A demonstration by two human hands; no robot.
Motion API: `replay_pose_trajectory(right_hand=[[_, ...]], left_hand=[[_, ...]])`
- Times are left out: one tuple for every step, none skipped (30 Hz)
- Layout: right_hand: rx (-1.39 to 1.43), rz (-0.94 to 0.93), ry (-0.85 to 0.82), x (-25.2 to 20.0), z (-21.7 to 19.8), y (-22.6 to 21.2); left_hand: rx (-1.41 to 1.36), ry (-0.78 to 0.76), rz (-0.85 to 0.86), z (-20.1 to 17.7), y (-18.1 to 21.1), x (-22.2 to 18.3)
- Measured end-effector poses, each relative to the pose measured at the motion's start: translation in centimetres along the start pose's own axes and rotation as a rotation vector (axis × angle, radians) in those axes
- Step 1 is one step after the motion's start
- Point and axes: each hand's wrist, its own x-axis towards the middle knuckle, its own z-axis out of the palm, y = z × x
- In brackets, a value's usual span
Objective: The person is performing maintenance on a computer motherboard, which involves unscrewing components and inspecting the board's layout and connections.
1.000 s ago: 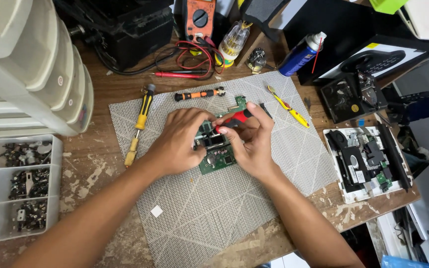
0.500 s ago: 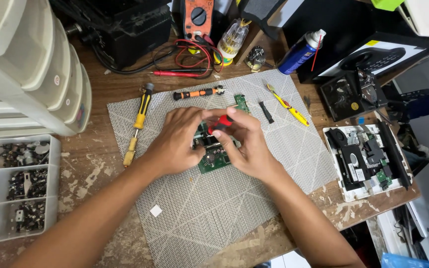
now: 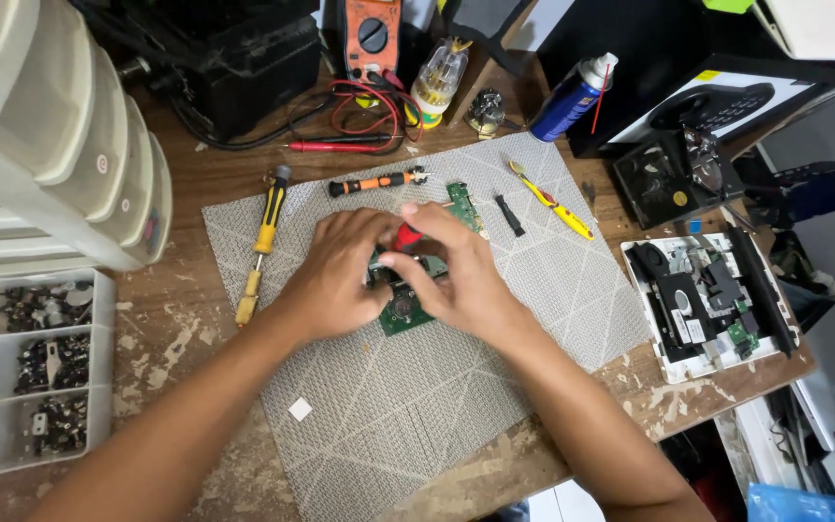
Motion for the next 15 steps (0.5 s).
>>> replay_pose_trajectory(right_hand=[[0.002, 0.0, 0.002, 0.4, 0.0, -0.4], [0.011, 0.012, -0.026, 0.8, 0.0, -0.8], [0.018, 0.028, -0.056, 1.1, -0.1, -1.3], [0.019, 0.033, -0.058, 0.8, -0.2, -1.2], [0.008, 0.058, -0.056, 0.6, -0.3, -1.2], [-0.004, 0.083, -0.055, 0.3, -0.4, -1.3], [-0.002, 0.082, -0.057, 0.2, -0.4, -1.0], [0.004, 0.081, -0.045, 0.2, -0.5, -0.8], [0.008, 0.083, -0.03, 0.0, -0.6, -0.8], [0.009, 0.086, -0.029, 0.0, -0.7, -0.6], [0.033, 0.08, -0.02, 0.1, -0.6, -0.4], [0.056, 0.074, -0.011, 0.1, -0.6, -0.3], [0.054, 0.069, -0.009, 0.0, -0.6, -0.4], [0.028, 0.081, -0.002, -0.1, -0.6, -0.5], [0.001, 0.09, 0.007, -0.1, -0.6, -0.5]], left_hand=[[0.002, -0.001, -0.001, -0.2, 0.3, -0.1], [0.01, -0.001, -0.006, -0.4, 0.6, -0.2], [0.012, -0.001, -0.013, -0.4, 0.9, -0.3], [0.008, -0.004, -0.015, -0.3, 0.6, -0.2], [-0.005, 0.014, 0.014, -0.1, 0.4, -0.2], [-0.018, 0.033, 0.042, 0.1, 0.2, -0.3], [-0.017, 0.034, 0.04, -0.1, 0.3, -0.4], [-0.006, 0.034, 0.033, -0.3, 0.5, -0.4], [0.005, 0.029, 0.028, -0.4, 0.7, -0.5], [0.004, 0.026, 0.026, -0.4, 0.7, -0.5], [0.0, 0.027, 0.024, -0.4, 0.6, -0.5], [-0.004, 0.028, 0.022, -0.5, 0.6, -0.6], [0.0, 0.03, 0.025, -0.3, 0.4, -0.6], [-0.017, 0.036, 0.029, -0.2, 0.3, -0.5], [-0.032, 0.043, 0.035, -0.2, 0.2, -0.3]])
